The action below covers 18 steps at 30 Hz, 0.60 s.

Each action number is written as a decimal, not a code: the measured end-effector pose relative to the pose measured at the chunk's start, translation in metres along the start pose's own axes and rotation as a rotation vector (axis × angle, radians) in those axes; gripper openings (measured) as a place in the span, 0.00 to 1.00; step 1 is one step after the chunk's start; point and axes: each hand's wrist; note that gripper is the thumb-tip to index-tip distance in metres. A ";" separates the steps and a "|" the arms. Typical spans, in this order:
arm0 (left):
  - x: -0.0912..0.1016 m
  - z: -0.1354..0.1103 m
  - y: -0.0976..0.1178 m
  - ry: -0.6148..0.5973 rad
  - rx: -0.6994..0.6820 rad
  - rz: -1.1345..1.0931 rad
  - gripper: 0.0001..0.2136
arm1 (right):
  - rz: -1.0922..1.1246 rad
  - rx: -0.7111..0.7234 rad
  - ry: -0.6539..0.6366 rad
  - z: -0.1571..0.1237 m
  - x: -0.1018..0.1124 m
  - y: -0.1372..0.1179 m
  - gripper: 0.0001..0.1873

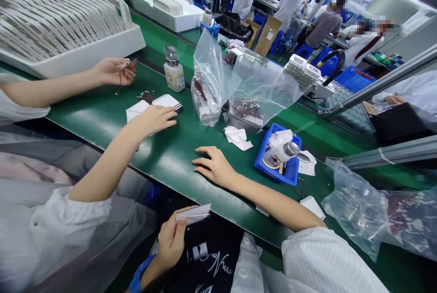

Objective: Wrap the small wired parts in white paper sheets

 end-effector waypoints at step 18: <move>-0.008 -0.010 -0.013 0.067 0.102 0.095 0.19 | 0.047 -0.139 0.050 -0.007 -0.010 0.005 0.15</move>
Point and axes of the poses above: each hand's wrist, its own z-axis towards the middle knuckle, its own x-axis out of the back of the hand, y = z × x, and after that the axes turned 15 degrees about y, right-handed
